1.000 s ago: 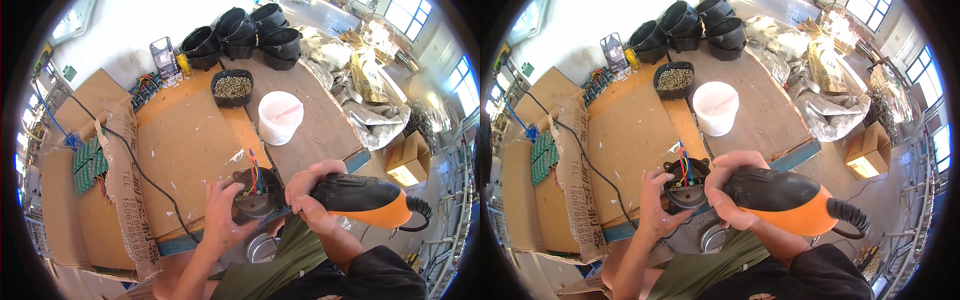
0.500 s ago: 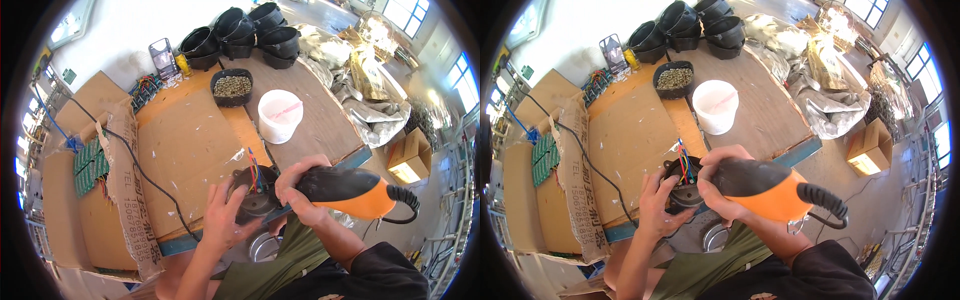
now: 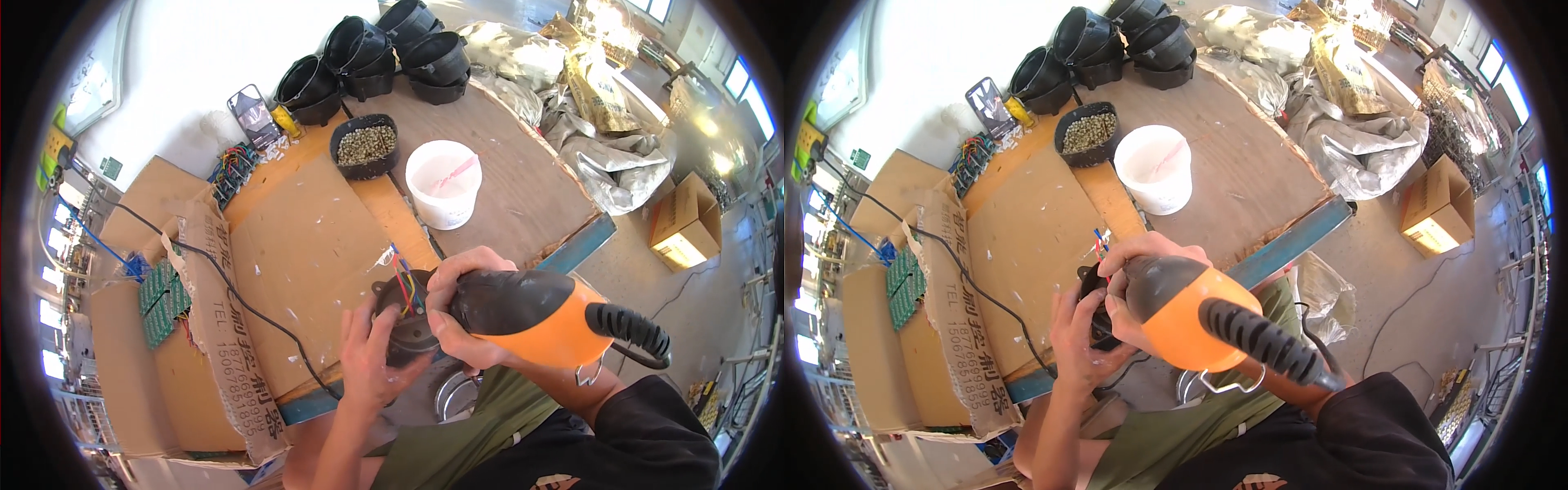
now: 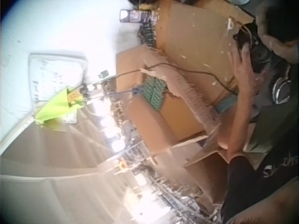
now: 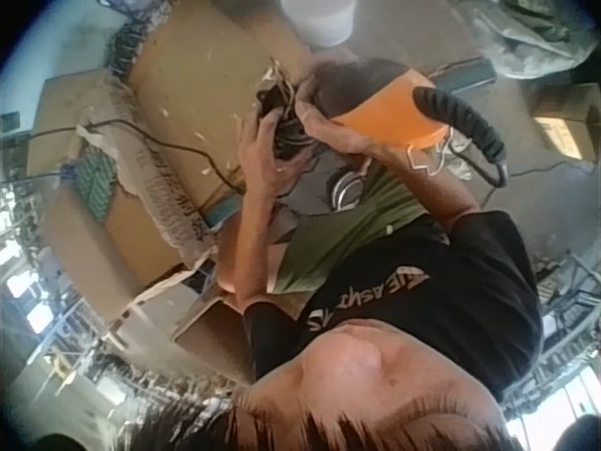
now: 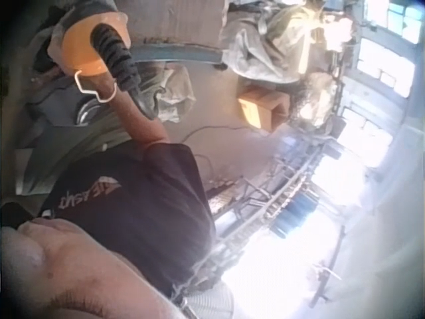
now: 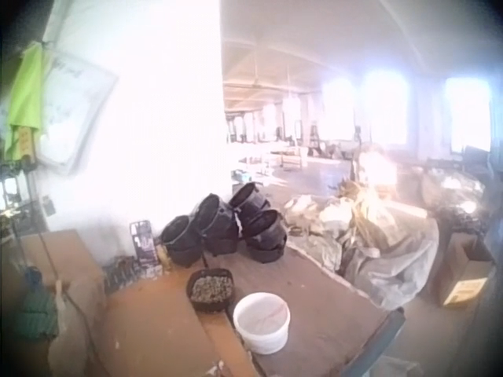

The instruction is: The person applies white adhesive to a circuit board using a small spatula, inserts the board into a black plastic housing, and uses an electric screwdriver to secure components.

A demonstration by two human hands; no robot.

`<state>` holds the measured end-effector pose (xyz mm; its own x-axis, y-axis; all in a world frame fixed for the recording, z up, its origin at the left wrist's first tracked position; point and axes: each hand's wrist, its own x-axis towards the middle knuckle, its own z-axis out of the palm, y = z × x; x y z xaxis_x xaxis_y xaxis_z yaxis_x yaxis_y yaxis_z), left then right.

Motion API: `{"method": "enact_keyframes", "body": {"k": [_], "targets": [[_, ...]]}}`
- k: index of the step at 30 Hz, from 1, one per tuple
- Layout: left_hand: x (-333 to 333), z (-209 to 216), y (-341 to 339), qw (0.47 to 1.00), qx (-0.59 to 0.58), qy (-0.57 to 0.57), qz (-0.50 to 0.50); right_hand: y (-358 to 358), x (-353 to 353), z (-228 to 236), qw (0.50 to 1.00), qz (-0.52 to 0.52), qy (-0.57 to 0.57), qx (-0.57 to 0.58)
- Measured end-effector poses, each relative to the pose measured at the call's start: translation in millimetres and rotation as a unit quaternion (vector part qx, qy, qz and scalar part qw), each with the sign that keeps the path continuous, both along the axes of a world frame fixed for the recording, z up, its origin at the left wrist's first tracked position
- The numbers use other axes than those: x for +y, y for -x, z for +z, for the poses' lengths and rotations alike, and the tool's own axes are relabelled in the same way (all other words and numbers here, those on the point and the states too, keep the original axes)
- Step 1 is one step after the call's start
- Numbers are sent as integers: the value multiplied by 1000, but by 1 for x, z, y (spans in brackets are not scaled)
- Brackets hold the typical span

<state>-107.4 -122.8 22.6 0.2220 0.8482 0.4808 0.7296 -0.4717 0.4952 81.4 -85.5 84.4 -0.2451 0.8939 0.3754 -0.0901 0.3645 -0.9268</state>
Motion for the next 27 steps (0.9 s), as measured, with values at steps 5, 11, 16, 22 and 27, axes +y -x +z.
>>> {"method": "enact_keyframes", "body": {"k": [5,11,16,22,27], "targets": [[-1,-5,-1,1000,2,1,7,-4,0,9,999,39,34,-3],[-3,-1,-4,999,23,-13,21,-7,13,6,994,88,-59,-13],[-15,-2,-6,993,-94,-55,55,-5,7,19,990,81,-113,-40],[-13,-7,39,599,-762,174,174,-4,19,11,989,136,-25,59],[-24,-22,50,512,-838,145,118,-17,21,11,975,142,-14,171]]}}
